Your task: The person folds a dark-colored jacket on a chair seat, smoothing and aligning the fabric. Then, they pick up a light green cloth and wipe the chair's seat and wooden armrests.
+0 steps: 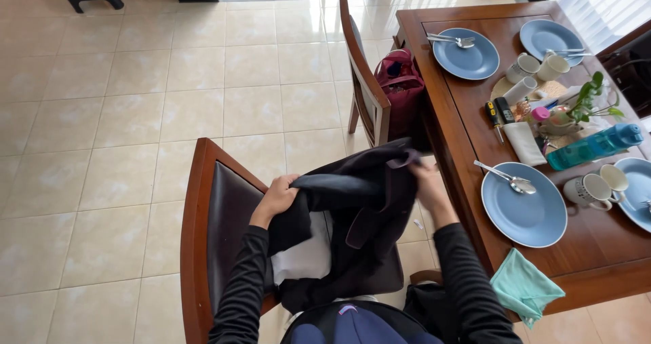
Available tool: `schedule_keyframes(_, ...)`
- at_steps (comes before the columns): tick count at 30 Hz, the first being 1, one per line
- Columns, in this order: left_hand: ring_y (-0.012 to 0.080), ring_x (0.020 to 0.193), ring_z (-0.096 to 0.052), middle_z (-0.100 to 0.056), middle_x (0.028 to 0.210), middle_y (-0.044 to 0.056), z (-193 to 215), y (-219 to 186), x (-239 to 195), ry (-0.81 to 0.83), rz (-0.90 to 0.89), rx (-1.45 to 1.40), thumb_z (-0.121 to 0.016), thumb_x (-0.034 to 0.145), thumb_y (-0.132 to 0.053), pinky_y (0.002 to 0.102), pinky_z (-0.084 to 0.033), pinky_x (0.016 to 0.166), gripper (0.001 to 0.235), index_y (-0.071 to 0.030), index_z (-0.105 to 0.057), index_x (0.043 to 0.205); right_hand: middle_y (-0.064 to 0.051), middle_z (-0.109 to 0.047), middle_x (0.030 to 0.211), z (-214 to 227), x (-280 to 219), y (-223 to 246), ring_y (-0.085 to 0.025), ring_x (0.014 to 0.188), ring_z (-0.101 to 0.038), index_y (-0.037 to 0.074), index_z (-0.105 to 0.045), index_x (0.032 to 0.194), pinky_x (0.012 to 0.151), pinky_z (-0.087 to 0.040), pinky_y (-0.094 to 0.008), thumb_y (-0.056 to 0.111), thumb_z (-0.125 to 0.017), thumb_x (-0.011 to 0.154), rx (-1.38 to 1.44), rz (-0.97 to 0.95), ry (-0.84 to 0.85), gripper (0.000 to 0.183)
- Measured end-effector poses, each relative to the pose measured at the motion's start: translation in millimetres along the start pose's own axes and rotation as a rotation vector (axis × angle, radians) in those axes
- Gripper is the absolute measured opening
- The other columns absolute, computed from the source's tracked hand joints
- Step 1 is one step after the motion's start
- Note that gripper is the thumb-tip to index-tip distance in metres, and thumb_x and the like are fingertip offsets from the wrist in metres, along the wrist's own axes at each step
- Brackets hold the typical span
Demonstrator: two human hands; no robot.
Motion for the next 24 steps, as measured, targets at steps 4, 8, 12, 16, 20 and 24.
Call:
schedule_keyframes(4, 0.0275, 0.095, -0.072, -0.077, 0.097, 0.019, -28, 62, -3, 0.119, 0.121, 0.029, -0.054, 0.092, -0.008, 0.035, -0.053, 0.086, 0.024, 0.001, -0.068, 0.11, 0.0, -0.071, 0.111, -26, 36, -101, -0.01, 0.101, -0.062, 0.002, -0.07, 0.124, 0.09, -0.049, -0.027, 0.014, -0.061, 0.101, -0.276, 0.148, 0.186, 0.027)
schedule_keyframes(8, 0.0247, 0.115, -0.064, -0.069, 0.125, 0.01, -54, 132, -15, 0.034, 0.295, -0.374, -0.053, 0.1, -0.014, 0.037, -0.051, 0.094, 0.039, -0.008, -0.056, 0.138, -0.007, -0.069, 0.109, -20, 48, -125, -0.016, 0.099, -0.06, -0.001, -0.07, 0.123, 0.087, -0.049, -0.033, 0.018, -0.063, 0.103, -0.496, 0.227, -0.043, 0.028)
schedule_keyframes(12, 0.0291, 0.119, -0.061, -0.063, 0.134, 0.004, -83, 115, -48, -0.015, 0.58, -1.006, -0.043, 0.102, -0.021, 0.051, -0.056, 0.087, 0.051, -0.022, -0.044, 0.153, -0.014, -0.067, 0.123, -27, 3, -80, -0.025, 0.111, -0.063, 0.001, -0.063, 0.131, 0.095, -0.05, -0.038, 0.021, -0.069, 0.095, -0.808, 0.478, -0.377, 0.041)
schedule_keyframes(16, 0.0308, 0.12, -0.062, -0.061, 0.136, 0.009, -105, 121, -48, -0.051, 0.487, -1.189, -0.043, 0.103, -0.021, 0.055, -0.058, 0.086, 0.048, -0.018, -0.044, 0.151, -0.015, -0.067, 0.133, -62, -56, -105, -0.026, 0.12, -0.064, 0.004, -0.057, 0.137, 0.102, -0.051, -0.038, 0.03, -0.077, 0.092, -0.553, 0.371, -0.181, 0.056)
schedule_keyframes(20, 0.0318, 0.114, -0.067, -0.063, 0.135, 0.014, -144, 130, -58, -0.038, 0.499, -1.27, -0.046, 0.106, -0.022, 0.054, -0.061, 0.084, 0.043, -0.01, -0.047, 0.147, -0.017, -0.042, 0.153, -116, -125, -110, -0.026, 0.139, -0.041, 0.01, -0.029, 0.156, 0.109, -0.039, -0.038, 0.017, -0.089, 0.072, -0.441, 0.382, 0.132, 0.104)
schedule_keyframes(24, 0.0252, 0.109, -0.07, -0.065, 0.128, 0.008, -170, 143, -75, 0.067, 0.615, -1.008, -0.051, 0.1, -0.022, 0.048, -0.064, 0.082, 0.044, -0.018, -0.048, 0.144, -0.014, -0.06, 0.144, -102, -141, -133, -0.022, 0.135, -0.055, 0.007, -0.046, 0.148, 0.112, -0.041, -0.034, 0.008, -0.085, 0.076, -0.521, 0.333, 0.191, 0.082)
Point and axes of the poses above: each hand's wrist, its own x-axis towards the middle knuckle, its own z-axis out of the back of the hand, y = z × x, the point moved 8 cm from there along x, towards the middle knuckle
